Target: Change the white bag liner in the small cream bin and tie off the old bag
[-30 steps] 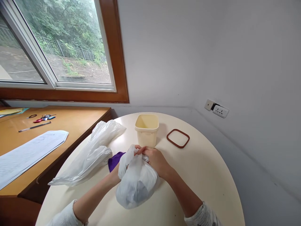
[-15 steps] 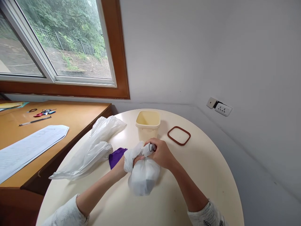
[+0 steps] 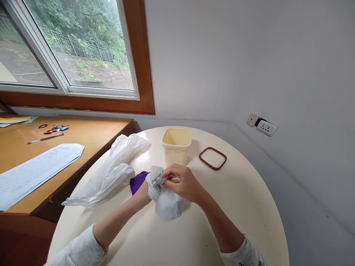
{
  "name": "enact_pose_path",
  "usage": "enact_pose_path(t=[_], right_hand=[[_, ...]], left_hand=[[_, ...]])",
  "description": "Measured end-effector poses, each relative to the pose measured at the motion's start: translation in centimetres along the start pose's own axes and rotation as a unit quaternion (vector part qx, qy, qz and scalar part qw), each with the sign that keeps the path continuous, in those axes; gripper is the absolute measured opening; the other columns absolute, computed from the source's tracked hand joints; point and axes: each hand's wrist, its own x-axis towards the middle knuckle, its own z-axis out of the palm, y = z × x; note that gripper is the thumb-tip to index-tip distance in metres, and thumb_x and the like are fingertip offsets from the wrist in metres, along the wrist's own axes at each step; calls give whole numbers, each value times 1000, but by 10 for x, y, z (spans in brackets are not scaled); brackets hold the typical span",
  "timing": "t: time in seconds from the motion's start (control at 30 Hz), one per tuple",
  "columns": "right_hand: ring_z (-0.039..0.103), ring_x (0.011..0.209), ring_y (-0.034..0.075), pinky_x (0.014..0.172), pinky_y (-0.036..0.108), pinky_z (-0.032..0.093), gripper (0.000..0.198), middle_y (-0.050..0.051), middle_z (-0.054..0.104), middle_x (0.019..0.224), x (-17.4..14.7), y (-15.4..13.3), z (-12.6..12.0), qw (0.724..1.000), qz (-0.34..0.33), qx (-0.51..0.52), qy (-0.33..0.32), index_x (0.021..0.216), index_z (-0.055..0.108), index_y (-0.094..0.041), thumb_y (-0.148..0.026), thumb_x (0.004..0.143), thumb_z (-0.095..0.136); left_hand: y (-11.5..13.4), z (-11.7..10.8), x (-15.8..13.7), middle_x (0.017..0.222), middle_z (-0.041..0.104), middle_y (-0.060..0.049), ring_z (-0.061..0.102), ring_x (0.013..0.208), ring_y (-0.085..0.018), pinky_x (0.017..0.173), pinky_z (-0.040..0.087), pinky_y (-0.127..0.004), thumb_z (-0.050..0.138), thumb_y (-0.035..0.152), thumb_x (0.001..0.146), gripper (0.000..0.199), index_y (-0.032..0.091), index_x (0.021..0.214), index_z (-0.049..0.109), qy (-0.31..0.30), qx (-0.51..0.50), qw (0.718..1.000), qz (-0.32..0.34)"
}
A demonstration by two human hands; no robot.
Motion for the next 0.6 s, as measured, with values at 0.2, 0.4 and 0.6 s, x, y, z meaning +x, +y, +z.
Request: enact_pose_path(t=[0.2, 0.4, 0.6], right_hand=[[56, 91, 16, 74, 29, 48, 26, 5, 62, 96, -1, -12, 5, 988, -54, -145, -7, 91, 63, -22, -10, 80, 44], [49, 70, 15, 66, 29, 40, 7, 2, 55, 73, -5, -26, 17, 937, -98, -311, 125, 81, 56, -20, -20, 80, 48], [46, 63, 13, 62, 28, 33, 13, 0, 54, 70, -6, -15, 22, 897, -16, -426, 121, 70, 47, -20, -27, 79, 53]], left_hand=[[5, -1, 0, 62, 50, 1, 48, 64, -16, 61, 39, -28, 57, 20, 69, 9, 18, 61, 51, 20, 64, 996, 51], [13, 6, 6, 61, 49, 1, 48, 66, -16, 62, 40, -29, 52, 15, 64, 9, 18, 59, 46, 6, 145, 988, 55], [0, 10, 22, 62, 49, 2, 45, 64, -14, 60, 39, -26, 51, 12, 60, 7, 17, 60, 46, 9, 199, 979, 39]])
